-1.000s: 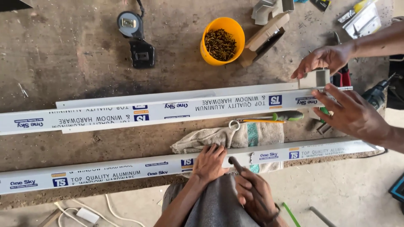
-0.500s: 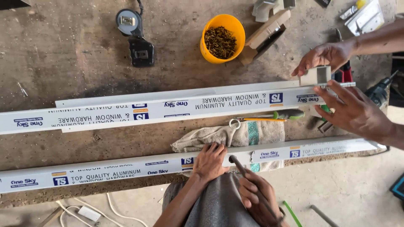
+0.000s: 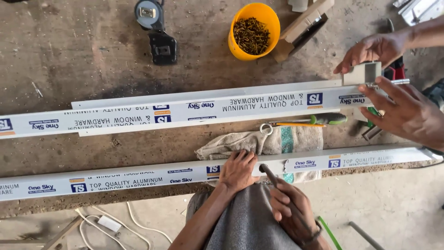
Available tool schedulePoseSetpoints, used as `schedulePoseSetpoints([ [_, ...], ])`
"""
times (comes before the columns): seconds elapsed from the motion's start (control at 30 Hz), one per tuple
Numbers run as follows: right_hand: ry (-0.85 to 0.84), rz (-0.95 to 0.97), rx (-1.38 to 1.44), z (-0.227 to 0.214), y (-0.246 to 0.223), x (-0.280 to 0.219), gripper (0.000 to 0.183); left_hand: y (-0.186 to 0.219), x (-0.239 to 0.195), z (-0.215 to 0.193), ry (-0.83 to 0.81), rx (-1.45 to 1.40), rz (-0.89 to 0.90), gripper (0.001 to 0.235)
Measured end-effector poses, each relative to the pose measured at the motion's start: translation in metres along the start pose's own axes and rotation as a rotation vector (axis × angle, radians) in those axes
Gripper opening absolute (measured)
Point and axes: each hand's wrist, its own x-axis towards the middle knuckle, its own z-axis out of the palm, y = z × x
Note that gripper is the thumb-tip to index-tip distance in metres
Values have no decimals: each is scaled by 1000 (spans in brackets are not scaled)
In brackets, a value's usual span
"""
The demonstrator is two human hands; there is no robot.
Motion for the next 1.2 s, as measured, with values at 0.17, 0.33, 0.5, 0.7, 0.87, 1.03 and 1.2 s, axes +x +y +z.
schedulePoseSetpoints([
  [0.17, 84, 106, -389, -3, -9, 19, 12, -1, 3, -3, -96, 11, -14, 89],
  [0.33, 315, 196, -789, 64, -18, -4, 59, 0, 0, -13, 13, 42, 23, 82],
  [0.5, 186, 247, -1706, 22, -33, 4, 69, 3, -1, -18, 60, 22, 11, 81],
  [0.7, -4, 265, -2064, 13, -24, 23, 68, 3, -1, -20, 24, -58, -8, 80],
  [0.87, 39, 267, -2151, 15, -25, 17, 68, 2, -1, -20, 32, -45, -7, 80],
  [1.03, -51, 342, -2207, 31, -32, 1, 59, 0, 2, -9, 86, -17, -15, 84],
  [1.2, -38, 277, -2254, 14, -25, 13, 64, 0, 0, -11, 66, -23, -2, 81],
])
